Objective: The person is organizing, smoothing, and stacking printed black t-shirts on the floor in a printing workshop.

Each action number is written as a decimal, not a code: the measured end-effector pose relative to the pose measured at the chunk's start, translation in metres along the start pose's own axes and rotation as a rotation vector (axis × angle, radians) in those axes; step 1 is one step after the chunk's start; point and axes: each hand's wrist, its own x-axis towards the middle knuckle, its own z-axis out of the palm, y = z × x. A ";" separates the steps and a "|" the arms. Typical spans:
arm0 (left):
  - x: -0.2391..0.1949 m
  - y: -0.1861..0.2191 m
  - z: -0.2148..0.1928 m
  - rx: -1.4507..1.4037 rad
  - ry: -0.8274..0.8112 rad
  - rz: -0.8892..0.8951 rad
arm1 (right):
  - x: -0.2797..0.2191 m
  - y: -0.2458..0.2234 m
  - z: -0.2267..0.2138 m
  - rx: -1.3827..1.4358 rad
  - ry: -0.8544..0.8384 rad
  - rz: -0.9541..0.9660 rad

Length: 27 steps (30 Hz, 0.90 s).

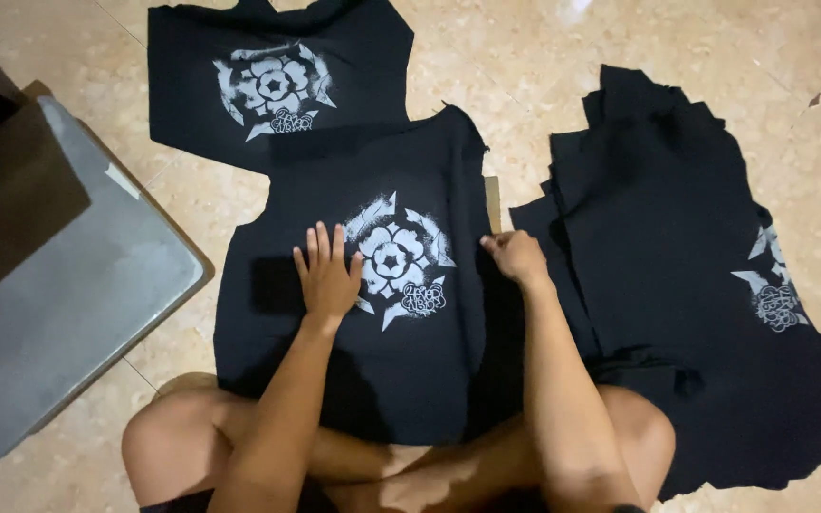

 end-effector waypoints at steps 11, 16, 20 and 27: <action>-0.099 0.052 -0.058 0.024 -0.488 0.232 | -0.031 0.007 -0.013 -0.014 0.391 0.092; -0.180 0.064 -0.007 0.130 -0.553 0.473 | -0.058 -0.020 -0.004 -0.173 0.566 -0.163; -0.198 0.054 0.009 0.003 -0.681 0.518 | -0.072 -0.026 0.021 -0.280 0.223 -0.308; -0.184 0.072 0.027 0.017 -1.049 0.376 | -0.080 -0.031 0.072 -0.269 -0.096 -0.361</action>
